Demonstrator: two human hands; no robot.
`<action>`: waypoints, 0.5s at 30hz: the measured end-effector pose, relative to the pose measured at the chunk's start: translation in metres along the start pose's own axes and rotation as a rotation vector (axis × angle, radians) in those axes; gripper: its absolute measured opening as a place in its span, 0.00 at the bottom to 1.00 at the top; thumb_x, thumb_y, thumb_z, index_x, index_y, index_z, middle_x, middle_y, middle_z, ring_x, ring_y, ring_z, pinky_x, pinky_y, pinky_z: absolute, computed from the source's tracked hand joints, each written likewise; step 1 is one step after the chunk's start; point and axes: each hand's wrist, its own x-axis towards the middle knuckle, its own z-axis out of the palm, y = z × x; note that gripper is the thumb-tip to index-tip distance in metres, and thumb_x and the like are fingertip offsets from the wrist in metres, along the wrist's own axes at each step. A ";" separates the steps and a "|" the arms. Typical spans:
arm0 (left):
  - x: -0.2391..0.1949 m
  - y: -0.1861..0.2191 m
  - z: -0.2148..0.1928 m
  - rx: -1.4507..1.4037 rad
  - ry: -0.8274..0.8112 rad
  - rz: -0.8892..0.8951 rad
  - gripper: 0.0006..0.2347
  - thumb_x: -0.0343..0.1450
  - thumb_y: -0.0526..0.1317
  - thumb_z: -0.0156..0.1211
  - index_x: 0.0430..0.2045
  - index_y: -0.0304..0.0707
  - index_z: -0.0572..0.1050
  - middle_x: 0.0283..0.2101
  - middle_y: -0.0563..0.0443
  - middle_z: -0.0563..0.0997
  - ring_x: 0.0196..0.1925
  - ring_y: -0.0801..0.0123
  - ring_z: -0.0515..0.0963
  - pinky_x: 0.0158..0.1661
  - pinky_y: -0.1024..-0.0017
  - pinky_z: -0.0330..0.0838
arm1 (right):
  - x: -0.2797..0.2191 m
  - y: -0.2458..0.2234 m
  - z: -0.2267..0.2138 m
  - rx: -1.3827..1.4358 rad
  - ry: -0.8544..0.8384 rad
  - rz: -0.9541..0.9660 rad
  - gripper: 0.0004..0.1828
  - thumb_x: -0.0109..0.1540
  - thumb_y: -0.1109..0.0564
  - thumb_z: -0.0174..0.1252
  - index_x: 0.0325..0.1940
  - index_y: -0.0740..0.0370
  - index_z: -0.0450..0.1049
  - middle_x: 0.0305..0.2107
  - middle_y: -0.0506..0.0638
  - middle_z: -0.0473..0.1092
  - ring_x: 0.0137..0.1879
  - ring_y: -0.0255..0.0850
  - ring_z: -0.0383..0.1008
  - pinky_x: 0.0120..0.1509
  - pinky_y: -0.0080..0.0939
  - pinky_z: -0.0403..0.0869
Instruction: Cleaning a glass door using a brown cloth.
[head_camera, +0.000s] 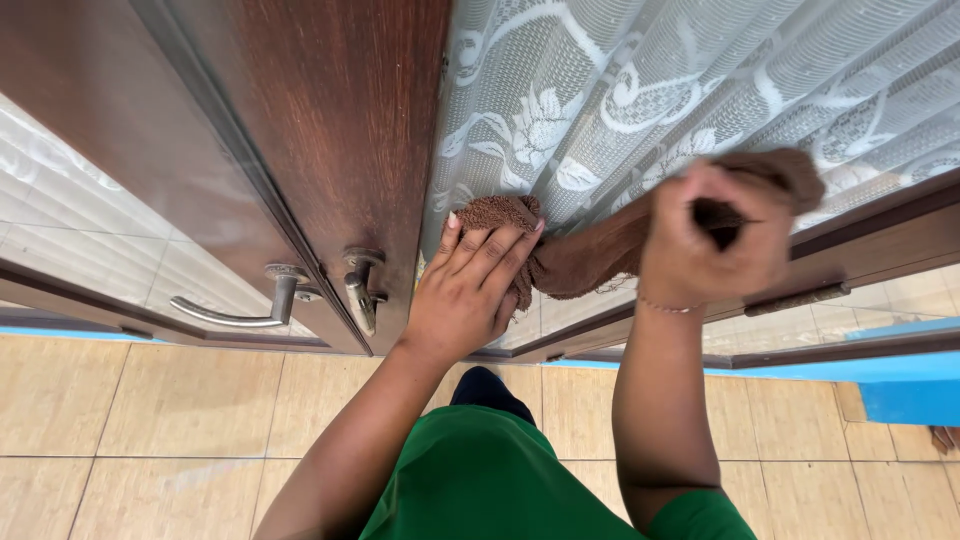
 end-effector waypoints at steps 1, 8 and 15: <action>-0.001 0.001 -0.001 -0.007 -0.012 -0.003 0.28 0.68 0.37 0.55 0.69 0.46 0.65 0.63 0.55 0.74 0.58 0.60 0.74 0.72 0.51 0.57 | 0.002 0.006 -0.004 -0.094 0.056 0.103 0.05 0.62 0.63 0.66 0.35 0.64 0.75 0.27 0.51 0.75 0.29 0.44 0.73 0.36 0.42 0.74; -0.008 0.000 0.009 -0.045 -0.017 -0.021 0.27 0.69 0.37 0.56 0.67 0.45 0.67 0.63 0.57 0.72 0.61 0.58 0.72 0.71 0.45 0.57 | -0.010 -0.023 -0.013 0.098 -0.040 0.547 0.24 0.63 0.75 0.69 0.57 0.64 0.67 0.38 0.57 0.74 0.39 0.39 0.74 0.42 0.33 0.74; -0.007 0.002 0.030 -0.018 0.189 -0.017 0.25 0.65 0.35 0.59 0.61 0.45 0.75 0.57 0.51 0.78 0.61 0.57 0.76 0.73 0.51 0.45 | -0.032 -0.041 -0.010 0.321 -0.202 0.269 0.13 0.57 0.68 0.73 0.44 0.76 0.79 0.42 0.65 0.75 0.39 0.50 0.80 0.39 0.39 0.82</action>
